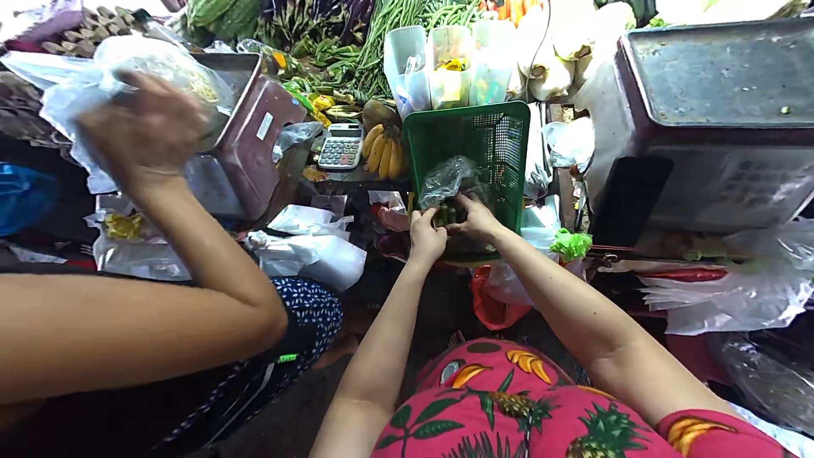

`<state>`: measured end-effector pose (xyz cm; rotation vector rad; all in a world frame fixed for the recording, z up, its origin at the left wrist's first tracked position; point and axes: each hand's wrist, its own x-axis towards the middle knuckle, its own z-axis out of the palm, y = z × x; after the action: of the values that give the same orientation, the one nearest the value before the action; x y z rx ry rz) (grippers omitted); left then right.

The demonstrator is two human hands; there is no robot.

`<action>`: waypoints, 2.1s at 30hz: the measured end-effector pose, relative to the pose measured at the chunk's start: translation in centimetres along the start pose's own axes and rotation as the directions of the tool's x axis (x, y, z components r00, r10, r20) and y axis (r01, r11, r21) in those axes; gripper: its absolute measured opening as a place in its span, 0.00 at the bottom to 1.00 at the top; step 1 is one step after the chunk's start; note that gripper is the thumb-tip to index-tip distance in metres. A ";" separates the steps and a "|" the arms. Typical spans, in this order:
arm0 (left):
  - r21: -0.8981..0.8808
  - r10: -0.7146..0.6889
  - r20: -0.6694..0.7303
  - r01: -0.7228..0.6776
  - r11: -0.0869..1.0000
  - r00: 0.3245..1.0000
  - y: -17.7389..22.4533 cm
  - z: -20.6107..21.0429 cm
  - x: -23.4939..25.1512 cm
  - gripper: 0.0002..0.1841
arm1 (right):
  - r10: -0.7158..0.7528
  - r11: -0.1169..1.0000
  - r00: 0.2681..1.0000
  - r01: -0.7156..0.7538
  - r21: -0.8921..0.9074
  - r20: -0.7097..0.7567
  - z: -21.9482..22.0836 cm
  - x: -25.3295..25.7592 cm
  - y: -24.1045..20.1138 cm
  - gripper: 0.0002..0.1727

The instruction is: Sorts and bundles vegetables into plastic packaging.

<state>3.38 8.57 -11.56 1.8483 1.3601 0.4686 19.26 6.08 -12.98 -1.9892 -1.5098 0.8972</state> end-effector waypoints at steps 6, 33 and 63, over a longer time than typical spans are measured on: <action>-0.189 0.070 -0.064 -0.081 0.979 0.995 -1.8 0.9 -0.1 0.17 | -0.151 0.988 0.988 0.150 -0.044 -0.020 -0.9 -1.3 -0.3 0.31; -0.349 0.193 -0.245 -0.272 0.897 0.950 0.9 -0.4 -0.5 0.18 | -0.073 0.997 0.989 0.070 -0.021 -0.131 -8.2 -1.5 -0.6 0.13; -0.947 0.265 0.158 0.070 0.314 0.951 1.2 -2.9 0.0 0.20 | 0.094 0.992 0.995 -0.096 -0.079 -0.028 -2.1 -3.7 2.1 0.21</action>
<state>2.21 9.47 -8.83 0.8850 0.4697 0.8106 21.49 1.98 -12.28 -2.1379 -1.4690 0.8594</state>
